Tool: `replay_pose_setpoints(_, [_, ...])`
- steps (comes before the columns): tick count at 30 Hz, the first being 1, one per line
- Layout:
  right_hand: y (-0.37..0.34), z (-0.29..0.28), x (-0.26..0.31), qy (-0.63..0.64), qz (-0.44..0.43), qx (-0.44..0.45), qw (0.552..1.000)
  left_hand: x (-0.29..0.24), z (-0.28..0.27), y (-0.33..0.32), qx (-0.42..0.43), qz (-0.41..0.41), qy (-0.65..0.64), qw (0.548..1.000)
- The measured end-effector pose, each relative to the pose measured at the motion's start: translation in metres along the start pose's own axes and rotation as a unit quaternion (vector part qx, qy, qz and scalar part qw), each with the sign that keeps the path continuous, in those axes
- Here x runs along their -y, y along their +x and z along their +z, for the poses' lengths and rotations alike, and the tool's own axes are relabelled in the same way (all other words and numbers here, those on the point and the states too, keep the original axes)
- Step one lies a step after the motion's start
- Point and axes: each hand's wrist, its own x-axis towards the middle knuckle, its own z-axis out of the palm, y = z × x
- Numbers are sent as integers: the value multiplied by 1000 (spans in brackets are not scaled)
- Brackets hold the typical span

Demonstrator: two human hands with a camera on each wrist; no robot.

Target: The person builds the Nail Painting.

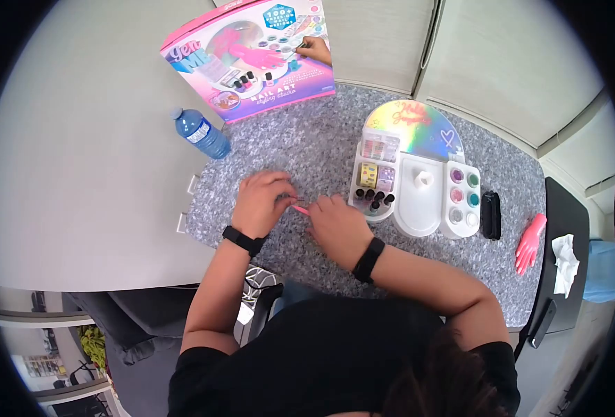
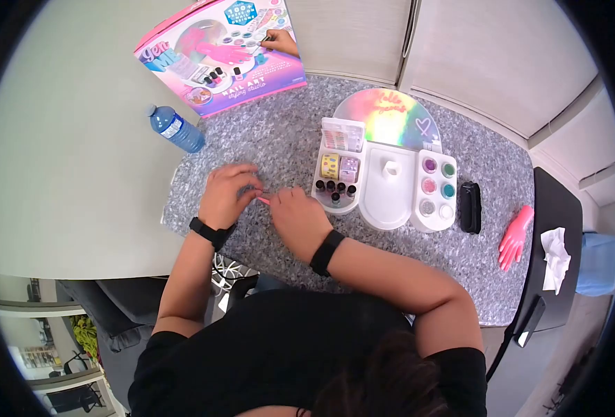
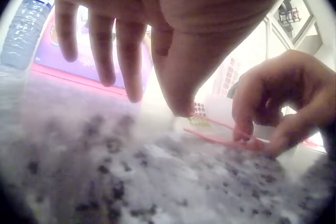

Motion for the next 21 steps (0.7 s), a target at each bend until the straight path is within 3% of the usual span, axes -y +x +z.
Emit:
replay_pose_setpoints(4, [6, -6, -3, -1, -10, 25, 1000, -2, -6, -7, -28, -16, -43, 999])
replay_pose_setpoints(6, [7, -24, -3, 19, -1, 23, 1000, -13, -14, -12, -92, -97, -154, 979])
replay_pose_setpoints(7, [8, -37, -4, 46, 30, 18, 998, -18, -15, -15, -91, -97, -151, 979])
replay_pose_setpoints(9, [6, -64, -5, 76, 59, 13, 995, -29, -13, -21, -189, -206, -374, 884])
replay_pose_setpoints(11, [3, -94, -5, 172, 24, -128, 976, -40, -17, -25, -228, -193, -381, 875])
replay_pose_setpoints(14, [-6, -134, 1, 177, 25, -172, 969, -66, -23, -25, -292, -171, -365, 867])
replay_pose_setpoints(16, [-10, -141, 1, 176, 18, -205, 963, -80, -25, -21, -332, -109, -276, 896])
replay_pose_setpoints(21, [-20, -151, -1, 163, -9, -259, 952, -103, -25, -8, -327, -74, -211, 918])
